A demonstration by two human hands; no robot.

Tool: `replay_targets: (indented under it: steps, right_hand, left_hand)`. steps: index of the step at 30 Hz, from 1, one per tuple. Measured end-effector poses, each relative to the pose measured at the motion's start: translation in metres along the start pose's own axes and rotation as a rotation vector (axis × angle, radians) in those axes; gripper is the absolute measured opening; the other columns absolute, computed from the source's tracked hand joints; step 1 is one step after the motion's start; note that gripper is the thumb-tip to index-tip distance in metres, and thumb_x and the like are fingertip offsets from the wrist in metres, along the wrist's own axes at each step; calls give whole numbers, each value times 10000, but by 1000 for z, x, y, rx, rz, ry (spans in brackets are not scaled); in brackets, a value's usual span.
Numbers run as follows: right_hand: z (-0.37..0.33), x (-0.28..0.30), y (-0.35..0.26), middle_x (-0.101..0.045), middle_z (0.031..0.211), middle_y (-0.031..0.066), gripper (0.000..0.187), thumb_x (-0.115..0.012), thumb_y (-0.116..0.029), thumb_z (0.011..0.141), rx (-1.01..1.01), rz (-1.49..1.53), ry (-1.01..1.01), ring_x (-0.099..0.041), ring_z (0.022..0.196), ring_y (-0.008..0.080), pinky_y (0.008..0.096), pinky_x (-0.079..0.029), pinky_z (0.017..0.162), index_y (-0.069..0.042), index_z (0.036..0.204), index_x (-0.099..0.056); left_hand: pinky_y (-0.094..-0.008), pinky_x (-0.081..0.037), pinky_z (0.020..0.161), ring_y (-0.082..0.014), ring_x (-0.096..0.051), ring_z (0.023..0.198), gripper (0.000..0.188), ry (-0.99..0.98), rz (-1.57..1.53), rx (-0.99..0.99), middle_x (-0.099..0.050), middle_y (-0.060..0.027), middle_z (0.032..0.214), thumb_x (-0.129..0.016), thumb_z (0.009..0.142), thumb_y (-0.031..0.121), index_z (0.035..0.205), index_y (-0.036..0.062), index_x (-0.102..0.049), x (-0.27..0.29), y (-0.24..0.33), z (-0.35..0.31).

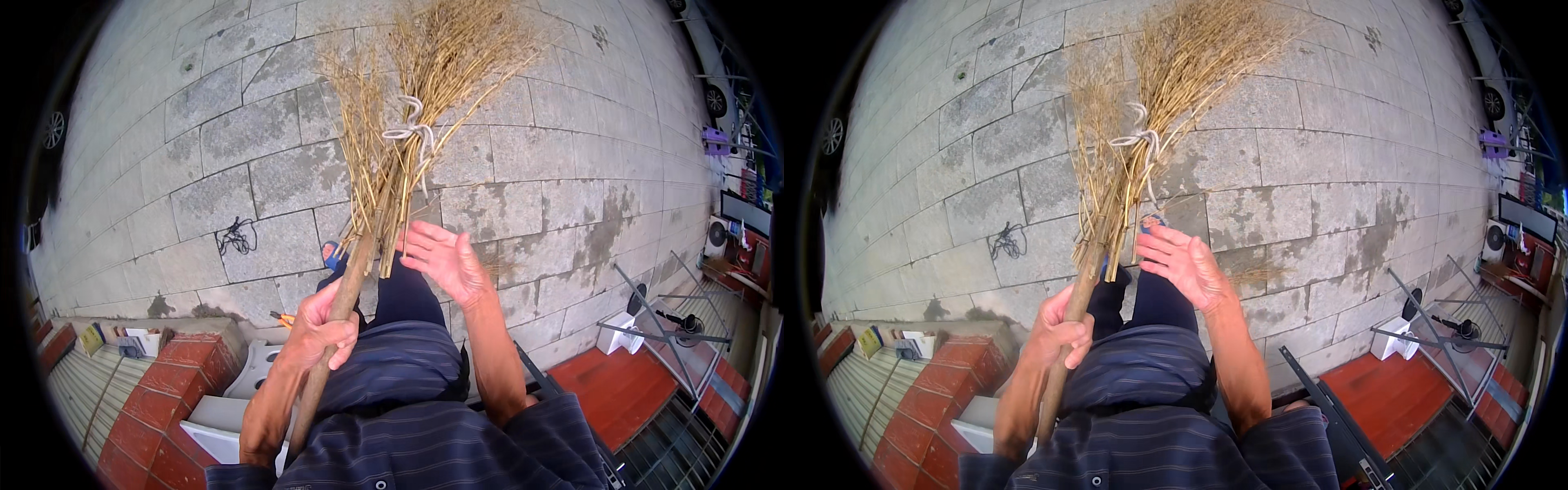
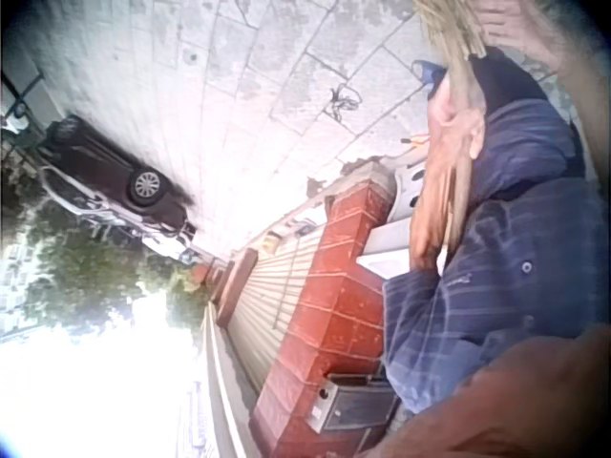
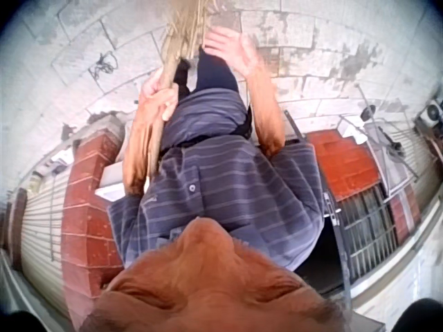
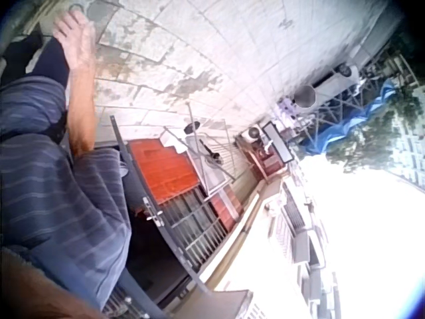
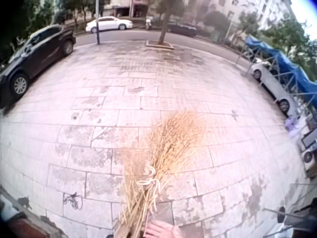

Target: The person assembles a traditional straw broom by inserting a wooden handle into a bundle of straw and securing it with a white tie. They adjust the straw and handle alignment, then lift and inspect the finished broom.

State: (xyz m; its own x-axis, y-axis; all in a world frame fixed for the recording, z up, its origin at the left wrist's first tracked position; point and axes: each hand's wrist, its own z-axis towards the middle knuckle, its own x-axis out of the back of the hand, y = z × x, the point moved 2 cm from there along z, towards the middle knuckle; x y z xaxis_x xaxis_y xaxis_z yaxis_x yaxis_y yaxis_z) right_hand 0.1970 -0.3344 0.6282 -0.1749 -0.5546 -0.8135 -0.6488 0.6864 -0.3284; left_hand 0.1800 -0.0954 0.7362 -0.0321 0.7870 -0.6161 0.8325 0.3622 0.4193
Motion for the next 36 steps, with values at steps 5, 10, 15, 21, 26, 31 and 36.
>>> replay_targets:
  steps: [5,10,15,21,26,31,36]
  right_hand:
    - [34,-52,-6,-478,1361,181,1007,-772,-599,681,158,-10,-48,-523,1211,283,435,-422,1052,30,1367,-388]
    - [41,-78,-11,-496,1327,193,971,-803,-532,685,201,29,-6,-549,1181,330,504,-550,881,-23,1379,-355]
    - [44,-82,-6,-491,1326,226,889,-791,-442,753,236,21,64,-540,1189,389,508,-559,862,-43,1393,-321]
    - [45,-85,-2,-630,1124,177,645,-725,-432,804,254,-21,88,-606,1099,364,518,-497,976,11,1224,-518]
    - [44,-92,-5,-641,975,124,516,-703,-392,819,237,-15,128,-659,914,285,444,-569,824,7,1113,-561]
    - [49,-91,-1,-581,783,74,478,-692,-414,807,259,-72,143,-591,720,195,366,-537,667,-18,1041,-563]
    - [55,-84,6,-587,778,78,493,-695,-406,802,276,-31,172,-594,692,192,364,-539,654,-16,1067,-549]
  left_hand:
    - [-239,-359,334,-111,-445,371,756,-38,63,-43,-489,-53,597,-587,775,2,1471,10,-292,1,-3,6]
    - [-236,-377,358,-107,-464,385,746,-114,101,-25,-507,-45,608,-555,802,-52,1487,23,-268,-2,-17,9]
    - [-234,-390,377,-89,-474,409,714,-99,167,-43,-518,-29,641,-541,818,-72,1481,52,-305,-8,-24,9]
    - [-241,-396,384,-82,-483,426,700,-19,295,4,-527,-16,680,-563,817,-54,1470,61,-340,-14,-23,7]
    - [-243,-399,389,-83,-493,434,694,14,371,17,-536,-24,684,-568,812,-41,1463,58,-350,-11,-19,7]
    - [-252,-395,368,-104,-503,412,634,39,420,23,-534,-40,682,-548,793,-74,1400,7,-383,-10,-16,9]
    - [-250,-398,376,-95,-501,423,620,119,531,43,-532,-30,665,-559,802,-58,1396,10,-396,-13,-10,9]
